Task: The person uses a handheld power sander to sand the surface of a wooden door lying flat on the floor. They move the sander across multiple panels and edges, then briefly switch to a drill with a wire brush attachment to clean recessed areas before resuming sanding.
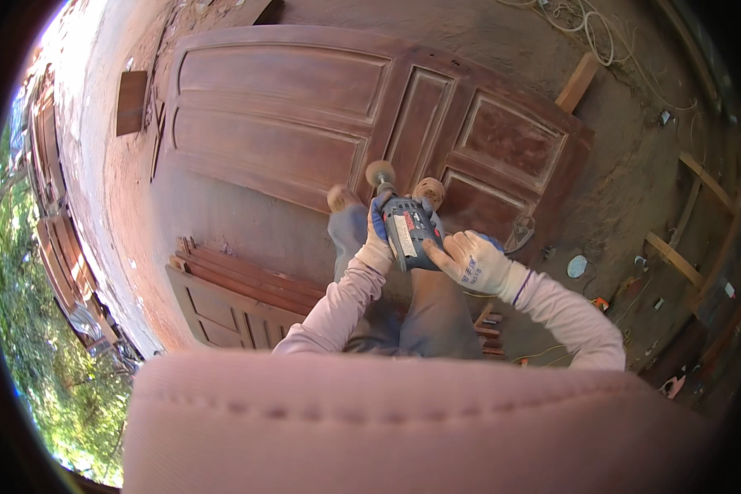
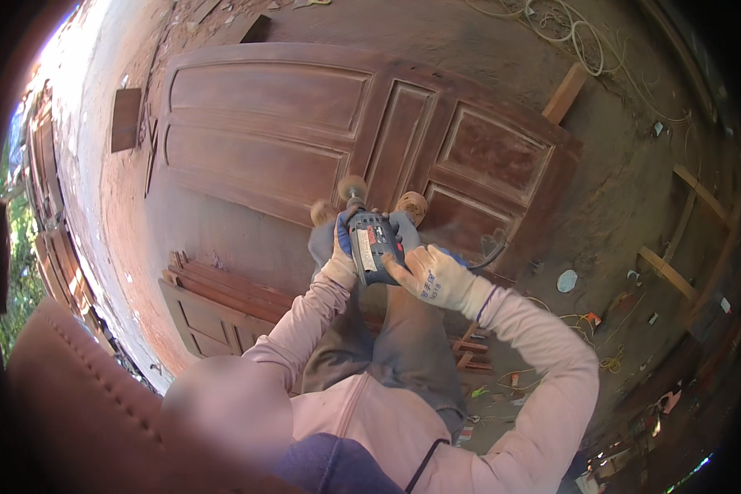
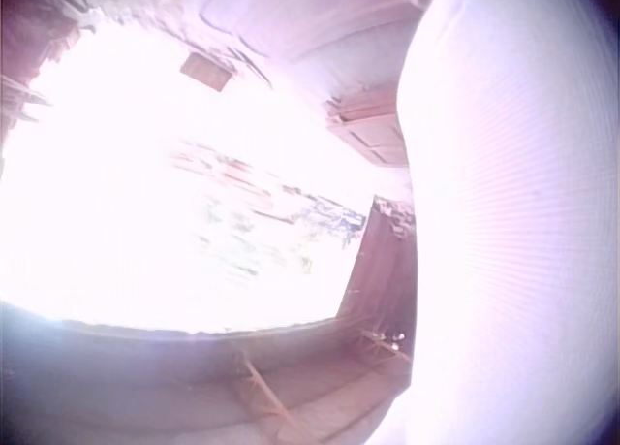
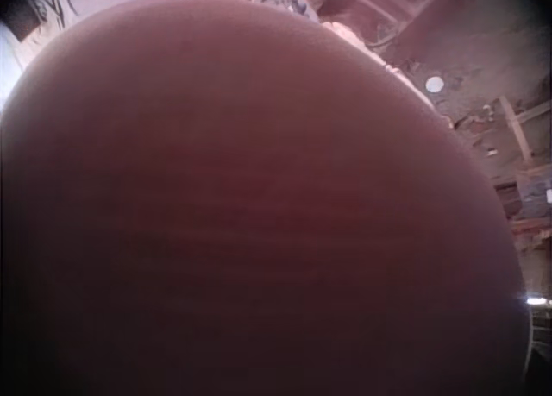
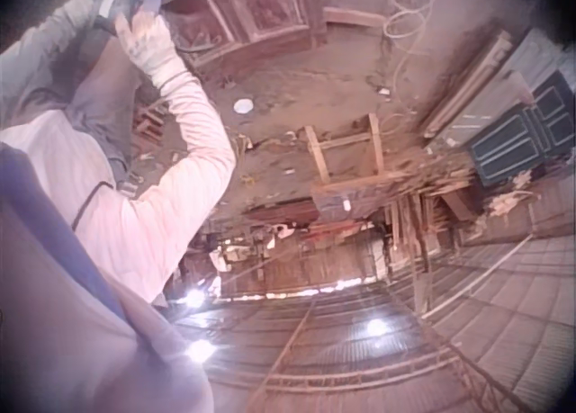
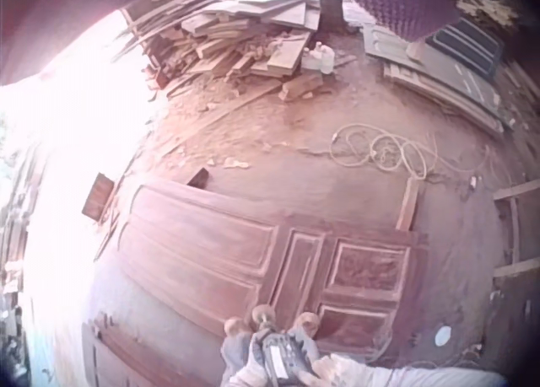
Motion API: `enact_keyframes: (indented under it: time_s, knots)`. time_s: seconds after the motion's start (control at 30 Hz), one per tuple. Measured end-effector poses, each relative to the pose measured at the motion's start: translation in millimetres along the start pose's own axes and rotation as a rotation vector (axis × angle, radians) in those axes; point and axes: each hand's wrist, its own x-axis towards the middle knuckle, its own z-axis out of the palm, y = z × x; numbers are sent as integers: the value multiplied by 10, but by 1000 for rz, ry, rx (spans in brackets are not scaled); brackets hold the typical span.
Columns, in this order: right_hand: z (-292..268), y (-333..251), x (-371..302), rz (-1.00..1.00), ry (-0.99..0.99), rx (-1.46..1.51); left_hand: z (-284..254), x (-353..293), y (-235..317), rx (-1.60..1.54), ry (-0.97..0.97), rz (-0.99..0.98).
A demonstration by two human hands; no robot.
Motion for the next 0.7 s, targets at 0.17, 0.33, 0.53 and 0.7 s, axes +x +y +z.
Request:
enact_keyframes:
  time_s: [0.17,0.33,0.53,0.7]
  knots:
    - [241,129,-43,684,317,129,50,663,391,67,188,53]
    - [1732,465,-42,1643,1417,787,-491,1749,837,276,118,-118]
    - [2396,1297,97,1965,1794,945,-850,2927,1125,263,-32,-221]
    - [2966,2123,84,1002,2104,1948,-1117,3848,1328,249,-177,-334]
